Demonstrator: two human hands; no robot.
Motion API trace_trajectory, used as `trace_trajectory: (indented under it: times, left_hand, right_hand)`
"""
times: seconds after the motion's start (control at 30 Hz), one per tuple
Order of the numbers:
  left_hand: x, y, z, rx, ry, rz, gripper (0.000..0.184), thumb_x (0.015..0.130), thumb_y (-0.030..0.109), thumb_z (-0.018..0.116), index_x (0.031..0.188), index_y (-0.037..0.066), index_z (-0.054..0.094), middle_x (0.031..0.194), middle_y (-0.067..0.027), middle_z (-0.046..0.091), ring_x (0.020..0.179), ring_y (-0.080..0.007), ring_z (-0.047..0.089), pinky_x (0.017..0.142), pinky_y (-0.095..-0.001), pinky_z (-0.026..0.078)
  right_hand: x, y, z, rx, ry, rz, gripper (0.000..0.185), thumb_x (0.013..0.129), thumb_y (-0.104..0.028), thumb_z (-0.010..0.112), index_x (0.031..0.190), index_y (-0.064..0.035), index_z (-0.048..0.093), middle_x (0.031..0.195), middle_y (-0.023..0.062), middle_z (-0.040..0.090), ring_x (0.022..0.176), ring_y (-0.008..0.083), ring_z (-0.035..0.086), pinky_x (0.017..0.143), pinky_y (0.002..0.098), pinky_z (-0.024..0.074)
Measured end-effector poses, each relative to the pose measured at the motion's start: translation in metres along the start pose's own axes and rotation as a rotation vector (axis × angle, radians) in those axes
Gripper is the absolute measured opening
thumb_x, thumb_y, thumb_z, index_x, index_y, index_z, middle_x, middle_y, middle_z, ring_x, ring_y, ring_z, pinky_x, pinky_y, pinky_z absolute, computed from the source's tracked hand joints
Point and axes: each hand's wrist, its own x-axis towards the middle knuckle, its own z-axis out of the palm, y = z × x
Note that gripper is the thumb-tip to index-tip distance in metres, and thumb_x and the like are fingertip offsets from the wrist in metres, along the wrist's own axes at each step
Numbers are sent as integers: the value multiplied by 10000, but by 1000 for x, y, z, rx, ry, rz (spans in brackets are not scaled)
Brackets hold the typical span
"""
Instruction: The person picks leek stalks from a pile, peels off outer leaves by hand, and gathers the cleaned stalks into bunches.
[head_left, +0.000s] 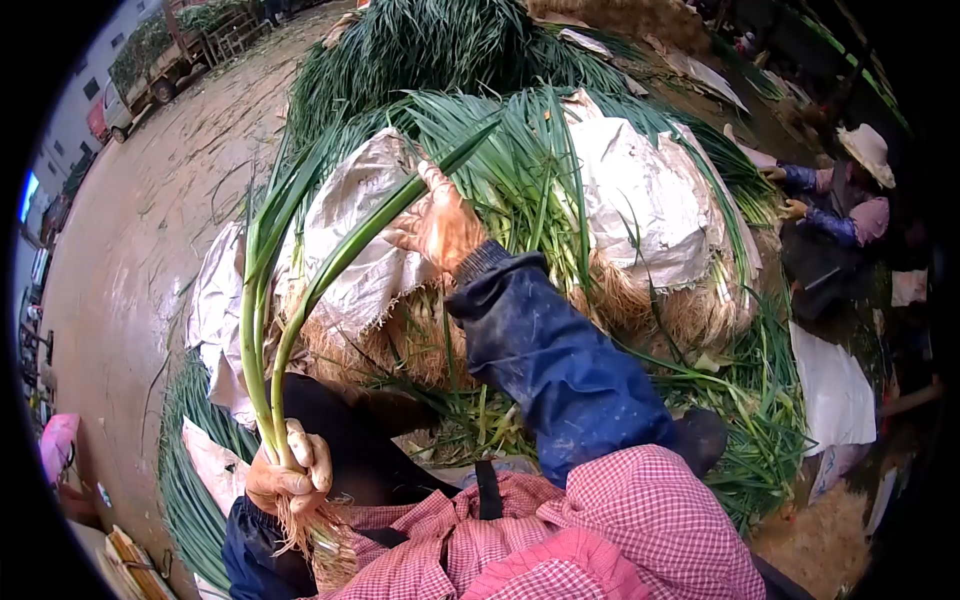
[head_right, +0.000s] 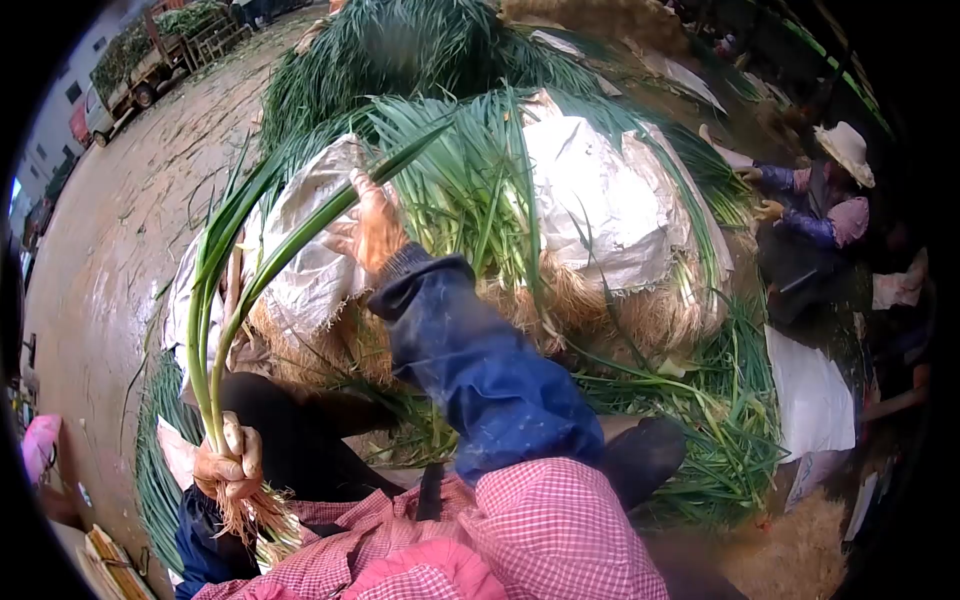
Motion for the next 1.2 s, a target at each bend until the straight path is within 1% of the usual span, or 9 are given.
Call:
trace_trajectory:
  times: [0.07, 0.17, 0.27, 0.43, 0.5, 0.57, 0.73, 0.9, 1.2]
  left_hand:
    - [3, -2, -9, 4, 18, 63, 370, 661, -163, 586, 978, 5, 496, 779, -242, 529, 377, -179, 436, 326, -253, 373]
    - [33, -12, -29, -90, -64, 177, 418, 702, -113, 591, 1058, 77, 480, 802, -159, 530, 381, -137, 430, 338, -247, 343]
    - [73, -27, -38, -151, 78, 175, 412, 730, -77, 577, 1090, 98, 483, 861, -139, 555, 416, -110, 429, 386, -234, 352]
    - [120, -56, -64, -255, 84, 47, 406, 760, -49, 585, 1124, 106, 498, 962, -150, 581, 486, -111, 442, 474, -252, 367]
    - [130, -68, -68, -292, 78, 26, 346, 775, -30, 602, 1084, 101, 520, 953, -139, 581, 527, -123, 460, 498, -266, 380]
    - [141, -86, -74, -265, 155, -11, 289, 789, -7, 618, 1048, 98, 541, 915, -115, 573, 569, -129, 473, 518, -270, 386]
    - [155, -109, -70, -347, 113, -128, 265, 850, 108, 591, 1102, 53, 529, 702, -8, 435, 576, -111, 416, 561, -260, 375]
    - [147, -117, -47, -443, 117, -192, 140, 852, 116, 586, 965, 72, 516, 677, 6, 407, 566, -107, 404, 562, -263, 383]
    - [152, -118, -28, -461, 12, -136, 101, 832, 40, 542, 837, 71, 447, 699, 3, 376, 584, -96, 379, 587, -253, 367]
  right_hand:
    - [37, -8, 67, -232, 26, -210, 418, 937, -425, 415, 1042, -27, 482, 881, 111, 603, 791, 227, 619, 708, 379, 544]
    - [82, 14, 58, -1139, -313, -1173, 461, 983, -307, 342, 1289, 37, 373, 1190, 178, 523, 1083, 241, 535, 960, 316, 426]
    - [58, 12, -31, -1549, 197, -719, 759, 846, -462, 558, 1382, -11, 267, 1360, 229, 361, 1258, 317, 367, 1064, 323, 275]
    - [-132, -7, -226, -2388, 130, -63, 730, 808, -418, 581, 1422, -210, 247, 1413, 101, 335, 1289, 301, 318, 1008, 501, 281]
    - [-207, -36, -231, -2404, 188, 437, 528, 788, -303, 635, 1281, -168, 502, 1339, 83, 439, 1231, 284, 405, 953, 468, 344]
    - [-233, -66, -236, -2101, 146, 1522, 482, 770, -286, 665, 1225, -169, 558, 1263, 89, 526, 1179, 290, 477, 942, 435, 378]
    - [-166, -79, -193, -1842, 399, -79, 468, 816, -246, 602, 1229, -45, 514, 1128, 206, 582, 1031, 318, 574, 901, 374, 440]
    - [-53, -45, -242, -1680, 926, 105, 556, 637, -337, 702, 1040, 24, 572, 961, 219, 624, 947, 356, 587, 831, 374, 460]
    - [-87, -35, -78, -2387, 543, -625, 259, 864, -121, 421, 915, 110, 527, 714, 175, 540, 609, 233, 547, 452, 356, 422]
